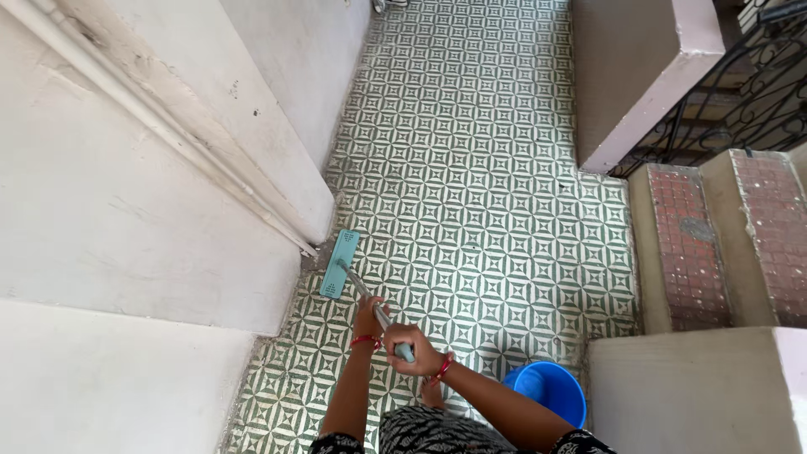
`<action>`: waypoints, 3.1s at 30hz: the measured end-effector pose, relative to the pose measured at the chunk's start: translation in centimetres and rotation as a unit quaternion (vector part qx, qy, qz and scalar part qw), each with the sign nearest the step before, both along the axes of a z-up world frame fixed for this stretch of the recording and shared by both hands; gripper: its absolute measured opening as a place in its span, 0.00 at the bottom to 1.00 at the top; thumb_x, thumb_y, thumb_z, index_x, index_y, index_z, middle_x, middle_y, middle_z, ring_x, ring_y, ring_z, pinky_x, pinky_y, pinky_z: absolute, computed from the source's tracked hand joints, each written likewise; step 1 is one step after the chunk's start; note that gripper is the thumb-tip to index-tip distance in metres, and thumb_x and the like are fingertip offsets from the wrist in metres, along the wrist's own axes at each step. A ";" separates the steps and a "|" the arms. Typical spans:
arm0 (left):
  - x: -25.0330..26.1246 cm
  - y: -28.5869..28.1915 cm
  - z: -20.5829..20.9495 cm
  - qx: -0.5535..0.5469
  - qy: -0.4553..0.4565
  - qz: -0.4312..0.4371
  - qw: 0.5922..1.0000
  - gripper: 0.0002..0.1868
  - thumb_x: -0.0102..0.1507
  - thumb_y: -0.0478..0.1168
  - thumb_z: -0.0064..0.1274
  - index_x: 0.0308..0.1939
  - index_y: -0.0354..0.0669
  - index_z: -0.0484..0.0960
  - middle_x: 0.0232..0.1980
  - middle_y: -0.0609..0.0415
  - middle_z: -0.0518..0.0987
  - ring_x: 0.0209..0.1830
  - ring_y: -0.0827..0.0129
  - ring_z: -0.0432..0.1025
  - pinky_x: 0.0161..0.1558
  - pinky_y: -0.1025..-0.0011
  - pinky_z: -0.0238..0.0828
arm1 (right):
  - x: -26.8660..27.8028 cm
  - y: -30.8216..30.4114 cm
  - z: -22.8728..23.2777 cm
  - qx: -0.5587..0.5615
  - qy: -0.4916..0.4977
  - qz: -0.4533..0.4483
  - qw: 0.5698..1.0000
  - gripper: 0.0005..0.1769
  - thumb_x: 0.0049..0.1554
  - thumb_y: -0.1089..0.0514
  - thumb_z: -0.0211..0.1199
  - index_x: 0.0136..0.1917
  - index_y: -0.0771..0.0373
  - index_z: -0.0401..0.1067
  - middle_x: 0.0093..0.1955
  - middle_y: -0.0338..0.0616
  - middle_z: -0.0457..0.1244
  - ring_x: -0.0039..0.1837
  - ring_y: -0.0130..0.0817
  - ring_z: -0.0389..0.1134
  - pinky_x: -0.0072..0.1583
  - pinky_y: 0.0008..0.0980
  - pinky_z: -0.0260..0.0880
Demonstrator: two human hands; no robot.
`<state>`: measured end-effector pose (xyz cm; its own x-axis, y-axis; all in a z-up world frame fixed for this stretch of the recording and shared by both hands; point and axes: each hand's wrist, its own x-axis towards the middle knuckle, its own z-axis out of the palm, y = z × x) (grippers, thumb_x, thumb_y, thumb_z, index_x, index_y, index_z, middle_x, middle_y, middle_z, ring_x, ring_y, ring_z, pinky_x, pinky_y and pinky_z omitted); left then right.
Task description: The person mops a tiled balcony floor using a flat mop and a bucket of water, rinsing and wringing the mop head multiple times in the wringer attachment.
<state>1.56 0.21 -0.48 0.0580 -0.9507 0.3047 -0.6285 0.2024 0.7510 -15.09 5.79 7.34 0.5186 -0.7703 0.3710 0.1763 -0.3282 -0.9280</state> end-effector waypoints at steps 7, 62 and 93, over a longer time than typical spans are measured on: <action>-4.5 2.3 -1.7 0.083 -0.010 -0.015 0.996 0.17 0.56 0.49 0.66 0.43 0.48 0.78 0.50 0.44 0.78 0.45 0.42 0.77 0.42 0.51 0.75 | -4.8 5.0 4.0 0.004 0.021 -0.068 0.997 0.02 0.45 0.66 0.54 0.34 0.68 0.64 0.36 0.47 0.61 0.40 0.40 0.62 0.46 0.37 0.63; -28.1 37.2 0.4 -0.078 -0.177 -0.741 0.643 0.19 0.49 0.51 0.64 0.42 0.54 0.83 0.48 0.54 0.84 0.63 0.47 0.75 0.59 0.48 0.67 | -12.4 54.2 -2.3 -0.115 -0.024 -0.626 0.771 0.06 0.50 0.60 0.57 0.34 0.63 0.70 0.33 0.44 0.66 0.41 0.36 0.74 0.74 0.58 0.65; -18.4 44.2 -0.1 0.022 -0.316 -0.700 0.640 0.25 0.59 0.63 0.59 0.22 0.48 0.84 0.26 0.45 0.81 0.29 0.57 0.78 0.32 0.60 0.74 | -2.8 56.6 0.8 0.058 -0.060 -0.656 0.751 0.11 0.54 0.56 0.52 0.36 0.66 0.67 0.37 0.50 0.68 0.51 0.46 0.71 0.72 0.56 0.62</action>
<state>-16.85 44.42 -0.56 -0.9819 0.0548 -0.1815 -0.0358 0.8866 0.4611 -17.89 62.36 8.16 -0.7449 -0.6200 0.2464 -0.1440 -0.2112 -0.9668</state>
